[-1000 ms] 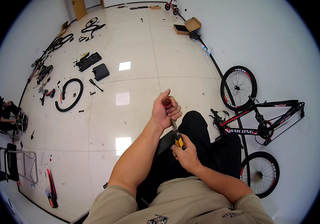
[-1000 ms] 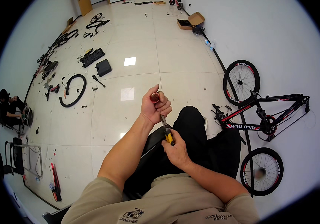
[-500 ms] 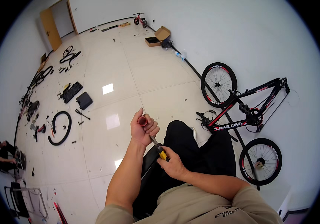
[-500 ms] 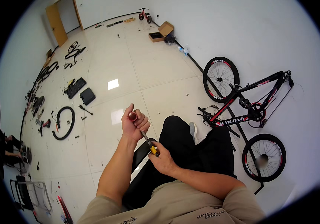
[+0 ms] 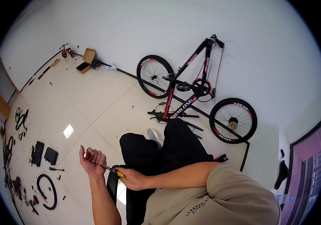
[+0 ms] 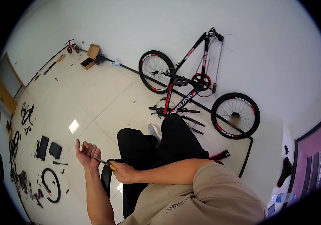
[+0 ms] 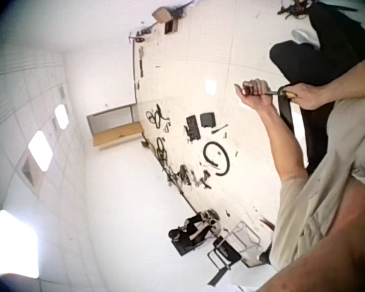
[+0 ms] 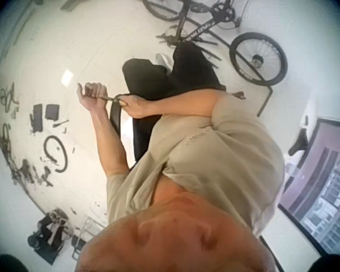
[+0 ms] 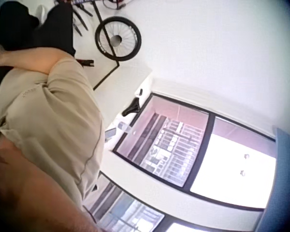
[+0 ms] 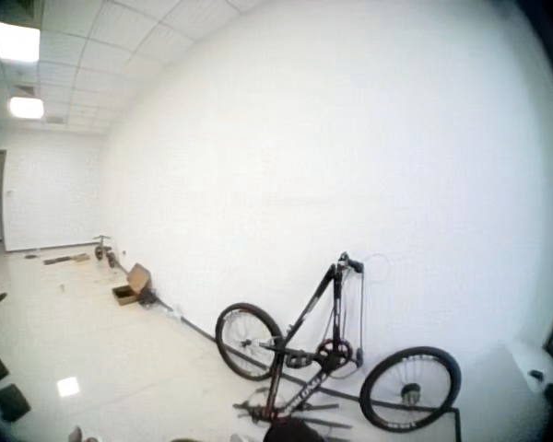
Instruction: The person uses pliers to remove a red plastic cap from a bicycle pedal, then installs the pedal onto the crank arm of a disassembled bicycle. The person repeats the process for the second pedal, securing both pedals to the crank arms.
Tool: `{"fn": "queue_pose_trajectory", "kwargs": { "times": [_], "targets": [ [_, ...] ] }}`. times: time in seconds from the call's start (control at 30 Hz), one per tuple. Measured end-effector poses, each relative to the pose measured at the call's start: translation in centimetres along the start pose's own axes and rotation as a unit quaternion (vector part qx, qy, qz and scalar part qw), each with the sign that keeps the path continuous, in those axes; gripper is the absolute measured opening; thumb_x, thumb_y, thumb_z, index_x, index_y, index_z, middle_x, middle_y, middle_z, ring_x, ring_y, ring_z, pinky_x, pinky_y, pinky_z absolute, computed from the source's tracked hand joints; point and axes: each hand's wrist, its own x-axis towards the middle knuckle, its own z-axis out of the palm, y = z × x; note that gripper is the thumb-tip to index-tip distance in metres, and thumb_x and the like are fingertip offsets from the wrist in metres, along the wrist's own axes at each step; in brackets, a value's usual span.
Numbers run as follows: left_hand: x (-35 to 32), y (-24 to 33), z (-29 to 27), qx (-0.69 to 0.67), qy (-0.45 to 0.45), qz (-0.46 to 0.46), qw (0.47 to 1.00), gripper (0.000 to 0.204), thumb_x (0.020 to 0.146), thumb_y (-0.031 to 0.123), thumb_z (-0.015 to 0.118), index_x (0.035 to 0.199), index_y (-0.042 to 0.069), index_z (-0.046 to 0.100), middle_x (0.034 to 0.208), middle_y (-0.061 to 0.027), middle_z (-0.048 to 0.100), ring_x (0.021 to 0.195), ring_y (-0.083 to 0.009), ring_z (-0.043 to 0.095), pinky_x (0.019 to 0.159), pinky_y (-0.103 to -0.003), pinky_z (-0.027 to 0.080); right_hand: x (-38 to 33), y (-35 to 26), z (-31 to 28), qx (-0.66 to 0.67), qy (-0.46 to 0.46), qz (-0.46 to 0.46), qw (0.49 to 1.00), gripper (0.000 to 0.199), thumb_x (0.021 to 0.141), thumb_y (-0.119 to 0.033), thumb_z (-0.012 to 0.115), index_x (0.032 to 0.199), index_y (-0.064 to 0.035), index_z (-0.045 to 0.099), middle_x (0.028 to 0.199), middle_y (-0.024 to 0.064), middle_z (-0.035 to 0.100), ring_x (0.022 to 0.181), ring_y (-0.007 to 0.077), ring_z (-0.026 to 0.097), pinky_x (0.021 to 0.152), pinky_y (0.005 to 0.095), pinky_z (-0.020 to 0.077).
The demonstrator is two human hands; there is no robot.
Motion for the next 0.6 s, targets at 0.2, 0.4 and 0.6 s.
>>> {"fn": "queue_pose_trajectory", "kwargs": {
  "times": [0.2,0.4,0.6],
  "targets": [
    [-0.2,-0.3,0.6,-0.009,0.036,0.011,0.999,0.055,0.099,0.045,0.055,0.06,0.006,0.052,0.047,0.0028,0.025,0.042,-0.0097,0.02,0.039,-0.026,0.021,-0.5,-3.1,-1.8,-0.037,-0.004,0.061,0.997,0.03,0.093,-0.011,0.055,0.121,-0.0024,0.054,0.101,0.0251,0.064,0.098,0.0453,0.061,0.083,0.0513,0.0485],
    [0.5,-0.1,-0.5,-0.003,0.012,0.027,1.0,0.045,0.097,0.043,0.062,0.07,0.007,0.058,0.054,0.0026,0.035,0.049,-0.0093,0.028,0.046,-0.025,0.025,0.1,-1.9,-1.2,-0.022,0.07,0.02,0.997,0.018,0.094,-0.017,0.057,0.104,-0.0008,0.057,0.082,0.0216,0.061,0.081,0.042,0.062,0.071,0.0474,0.048],
    [0.5,-0.8,-0.3,0.077,0.03,0.059,0.995,0.03,0.097,0.037,0.064,0.098,0.007,0.064,0.071,0.0018,0.052,0.062,-0.0109,0.04,0.057,-0.026,0.035,0.5,-2.2,-1.7,0.024,0.118,0.019,0.993,0.018,0.095,-0.018,0.058,0.093,0.0002,0.055,0.067,0.0148,0.055,0.063,0.029,0.055,0.063,0.0409,0.0454]
  ]
}}
